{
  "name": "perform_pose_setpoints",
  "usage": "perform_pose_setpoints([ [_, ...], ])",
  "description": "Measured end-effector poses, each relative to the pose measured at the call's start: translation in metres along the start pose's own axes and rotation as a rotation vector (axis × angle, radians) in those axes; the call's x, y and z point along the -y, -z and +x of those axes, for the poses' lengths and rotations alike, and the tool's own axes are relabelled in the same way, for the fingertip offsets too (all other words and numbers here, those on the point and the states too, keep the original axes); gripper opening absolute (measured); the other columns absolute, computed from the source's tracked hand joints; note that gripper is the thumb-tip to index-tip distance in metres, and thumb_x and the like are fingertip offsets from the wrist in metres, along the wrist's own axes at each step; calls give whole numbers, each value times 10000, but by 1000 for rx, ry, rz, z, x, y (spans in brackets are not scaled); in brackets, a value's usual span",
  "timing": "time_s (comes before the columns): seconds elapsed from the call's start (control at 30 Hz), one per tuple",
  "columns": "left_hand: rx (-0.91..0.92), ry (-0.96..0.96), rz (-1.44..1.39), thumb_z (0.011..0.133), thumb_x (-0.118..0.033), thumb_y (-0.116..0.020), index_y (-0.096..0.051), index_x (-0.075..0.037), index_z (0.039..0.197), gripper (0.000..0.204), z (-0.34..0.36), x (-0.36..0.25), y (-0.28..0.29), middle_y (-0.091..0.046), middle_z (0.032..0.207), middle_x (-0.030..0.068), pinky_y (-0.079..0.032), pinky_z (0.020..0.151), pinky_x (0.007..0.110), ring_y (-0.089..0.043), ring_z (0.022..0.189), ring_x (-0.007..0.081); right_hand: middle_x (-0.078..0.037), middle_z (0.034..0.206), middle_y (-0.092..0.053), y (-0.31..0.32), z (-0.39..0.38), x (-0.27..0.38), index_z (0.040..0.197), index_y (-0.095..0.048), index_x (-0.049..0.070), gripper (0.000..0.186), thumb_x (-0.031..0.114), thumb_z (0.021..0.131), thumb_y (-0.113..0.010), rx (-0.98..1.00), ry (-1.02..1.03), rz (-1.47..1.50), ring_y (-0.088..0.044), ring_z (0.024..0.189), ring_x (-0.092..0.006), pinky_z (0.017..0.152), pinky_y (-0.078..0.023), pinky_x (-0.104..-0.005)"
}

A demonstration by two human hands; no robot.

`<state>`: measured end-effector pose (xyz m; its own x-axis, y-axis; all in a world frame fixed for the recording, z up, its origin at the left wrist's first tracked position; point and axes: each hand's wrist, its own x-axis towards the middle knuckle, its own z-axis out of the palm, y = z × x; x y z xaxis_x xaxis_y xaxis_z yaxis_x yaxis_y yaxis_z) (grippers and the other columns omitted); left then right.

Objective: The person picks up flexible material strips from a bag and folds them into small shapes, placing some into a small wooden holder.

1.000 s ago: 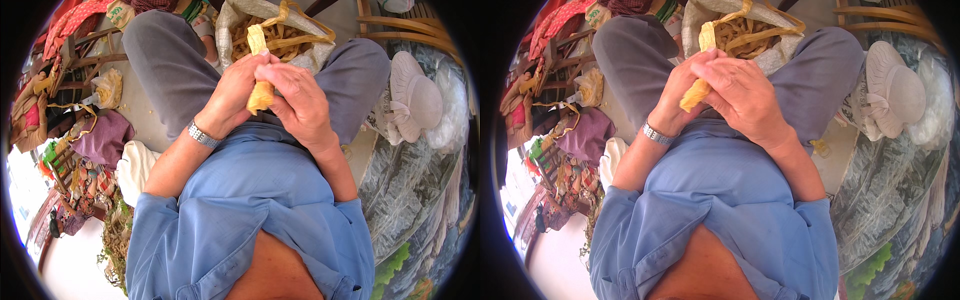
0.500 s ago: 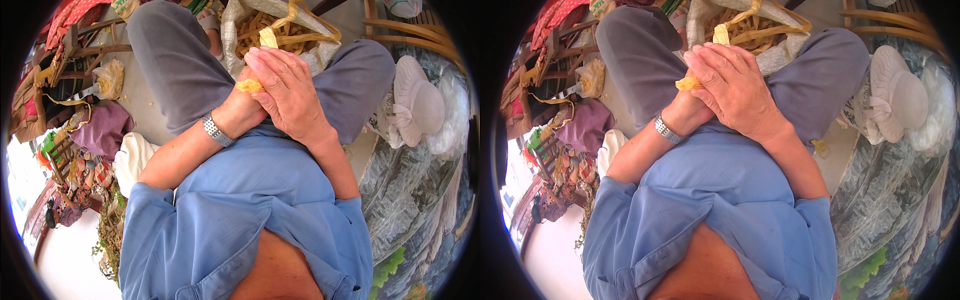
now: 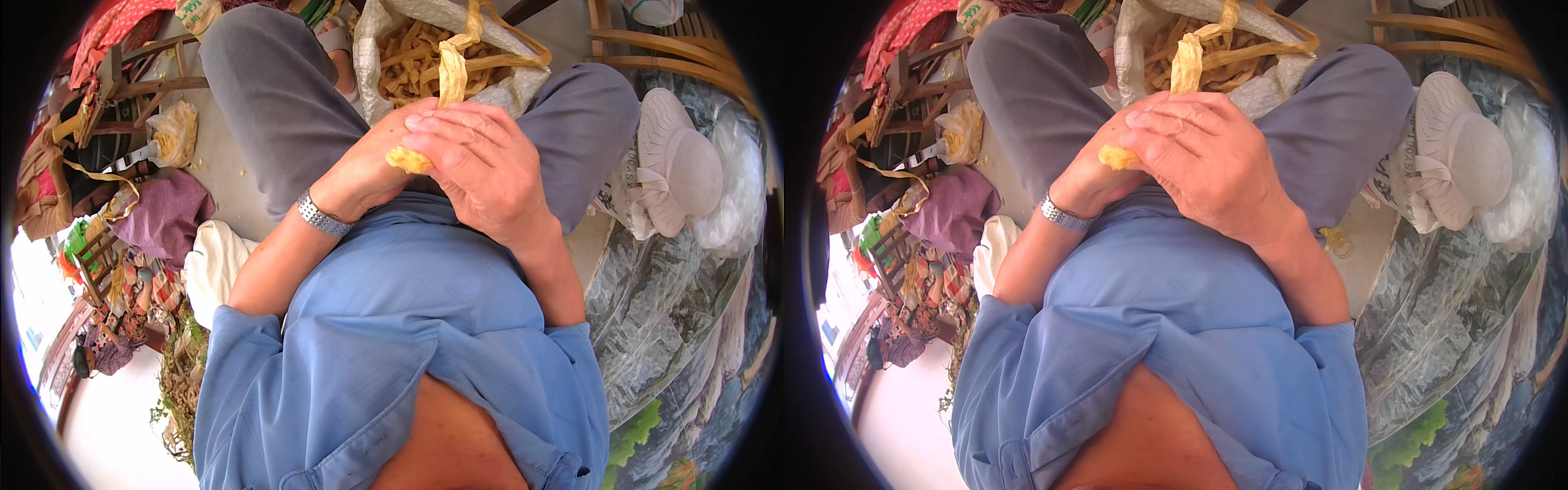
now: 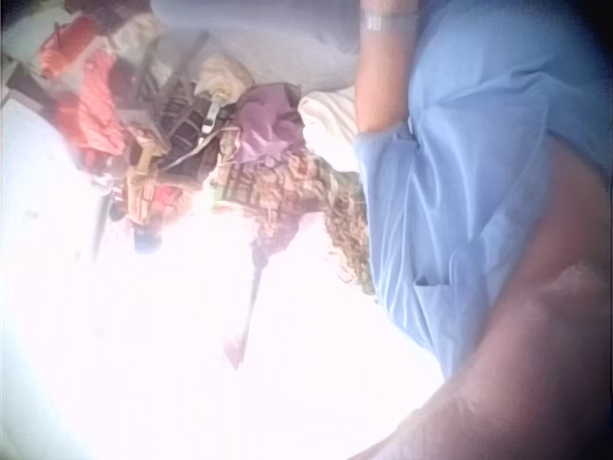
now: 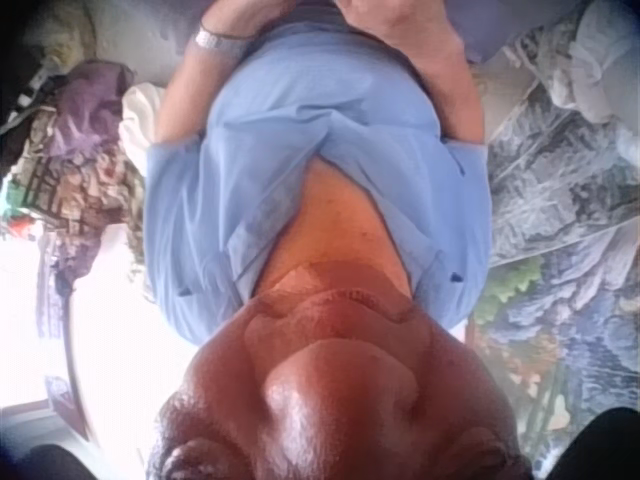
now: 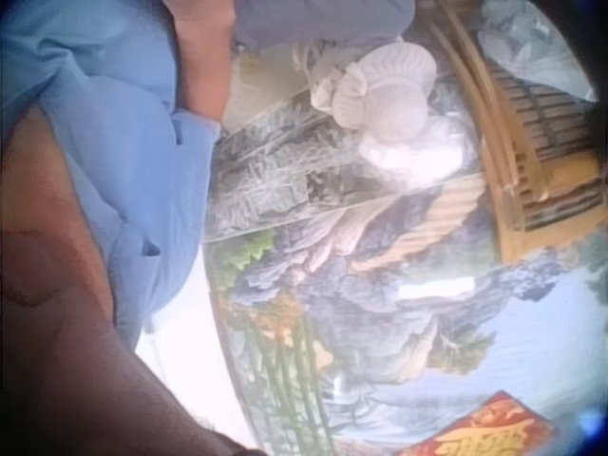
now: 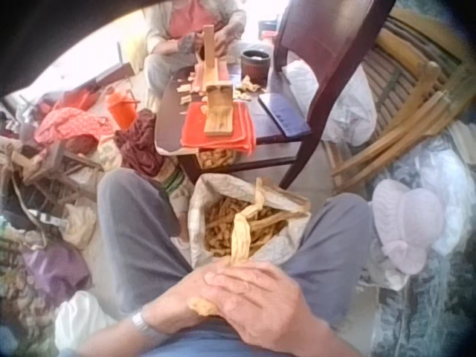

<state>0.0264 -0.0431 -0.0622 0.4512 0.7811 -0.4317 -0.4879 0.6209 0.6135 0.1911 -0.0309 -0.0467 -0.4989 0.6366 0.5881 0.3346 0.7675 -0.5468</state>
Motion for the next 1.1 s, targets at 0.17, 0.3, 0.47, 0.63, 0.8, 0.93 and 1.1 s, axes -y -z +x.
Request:
perform_pose_setpoints([
  [0.17, -129, 61, 0, 1045, -234, -545, -610, -2, 1106, 248, 6, -28, 3, -674, 924, 77, -539, 673, 252, -639, 747, 116, -53, 978, -705, 3, -5, 12, 971, -690, 61, 206, 60, 777, -760, 19, -57, 201, -678, 957, -242, 892, -525, -394],
  [0.3, -179, 105, 179, 1049, -249, -541, -607, 3, 1121, 270, 1, -32, -9, -660, 912, 58, -519, 645, 247, -620, 734, 96, -52, 920, -668, 4, -6, 16, 968, -683, 67, 213, 77, 783, -787, 15, -124, 298, -655, 922, -253, 893, -506, -402],
  [0.47, -41, -116, 542, 1039, -215, -535, -605, 7, 1131, 250, 1, -15, -10, -639, 898, 31, -508, 661, 265, -587, 745, 79, -106, 914, -692, 9, -4, 14, 990, -645, 4, 133, 110, 926, -693, 18, -186, 447, -670, 883, -296, 893, -525, -411],
  [0.63, 48, 42, 883, 971, -84, -536, -620, 2, 1049, 143, -12, -20, -16, -653, 840, 86, -512, 731, 314, -601, 781, 163, -135, 863, -673, 5, -2, 13, 960, -663, -2, 135, 108, 904, -718, -158, -433, 346, -653, 813, -339, 717, -521, -393],
  [0.8, 87, -113, 1193, 951, -42, -543, -605, 14, 1017, 107, -15, -20, -10, -634, 830, 135, -497, 759, 353, -563, 759, 222, -137, 779, -627, -8, -9, -3, 869, -608, -1, 164, 128, 941, -679, -176, -426, 85, -618, 736, -345, 670, -501, -410],
  [0.93, 82, -281, 1311, 925, -11, -543, -570, 24, 1004, 90, -17, -30, -10, -581, 870, 183, -487, 763, 384, -570, 820, 327, -147, 735, -579, 0, -9, 2, 883, -574, 17, 223, 201, 1007, -590, 21, -718, 126, -570, 687, -370, 637, -480, -415],
  [1.1, 9, -384, 1358, 904, 54, -555, -572, 10, 1088, 190, -24, -25, -8, -578, 1008, 163, -491, 801, 381, -583, 903, 353, -73, 730, -628, -4, -21, -10, 975, -584, 25, 276, 267, 1047, -472, 113, -965, 599, -577, 668, -208, 607, -462, -382],
])
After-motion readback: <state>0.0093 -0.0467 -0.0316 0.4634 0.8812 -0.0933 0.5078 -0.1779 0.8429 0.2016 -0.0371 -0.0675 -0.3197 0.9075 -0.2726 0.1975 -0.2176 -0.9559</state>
